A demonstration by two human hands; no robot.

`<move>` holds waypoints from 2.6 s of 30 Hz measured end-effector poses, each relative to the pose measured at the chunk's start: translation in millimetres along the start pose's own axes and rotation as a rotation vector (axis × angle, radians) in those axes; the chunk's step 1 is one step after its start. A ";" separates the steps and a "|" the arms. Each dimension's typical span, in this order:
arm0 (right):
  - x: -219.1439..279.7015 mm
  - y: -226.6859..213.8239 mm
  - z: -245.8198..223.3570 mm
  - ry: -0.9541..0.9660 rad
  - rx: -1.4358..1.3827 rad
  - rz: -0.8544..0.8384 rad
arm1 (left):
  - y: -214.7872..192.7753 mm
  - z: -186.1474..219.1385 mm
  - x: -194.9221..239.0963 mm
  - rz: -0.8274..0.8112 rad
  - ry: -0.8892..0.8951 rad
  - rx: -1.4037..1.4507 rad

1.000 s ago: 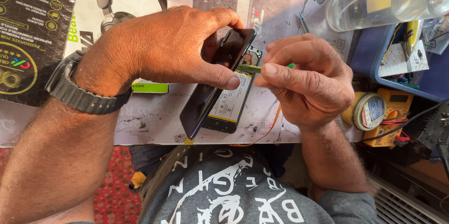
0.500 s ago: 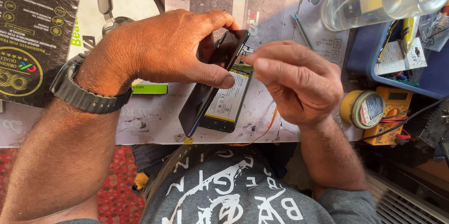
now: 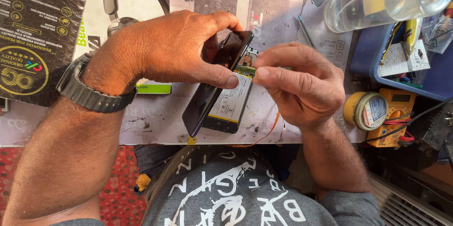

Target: The person disassembles a smartphone by prying open the back cover and removing internal components. They use a green prying tool to separate the display assembly from the chassis and disconnect internal connectors.

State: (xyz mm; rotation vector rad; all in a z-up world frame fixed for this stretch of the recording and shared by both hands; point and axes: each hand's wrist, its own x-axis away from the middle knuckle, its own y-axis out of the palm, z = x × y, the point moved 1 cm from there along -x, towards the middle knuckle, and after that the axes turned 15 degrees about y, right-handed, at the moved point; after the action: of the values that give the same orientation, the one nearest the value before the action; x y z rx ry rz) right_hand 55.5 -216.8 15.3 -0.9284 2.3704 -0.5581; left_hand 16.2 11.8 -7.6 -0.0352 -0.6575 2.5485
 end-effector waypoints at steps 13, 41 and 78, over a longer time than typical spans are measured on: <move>4.8 -0.7 3.1 -0.005 -0.001 -0.009 | 1.2 -0.4 0.7 -0.010 -0.021 -0.004; 14.2 -1.3 -2.3 0.016 0.011 0.006 | 2.3 3.5 0.9 -0.027 -0.055 -0.010; 21.2 7.0 4.6 0.046 0.026 0.034 | 2.8 2.6 1.9 -0.014 -0.027 -0.004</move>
State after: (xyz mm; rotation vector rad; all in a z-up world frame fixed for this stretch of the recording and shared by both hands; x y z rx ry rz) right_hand 41.5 -227.9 1.1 -0.8715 2.4100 -0.6014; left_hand 12.9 9.4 -6.4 0.0027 -0.6712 2.5388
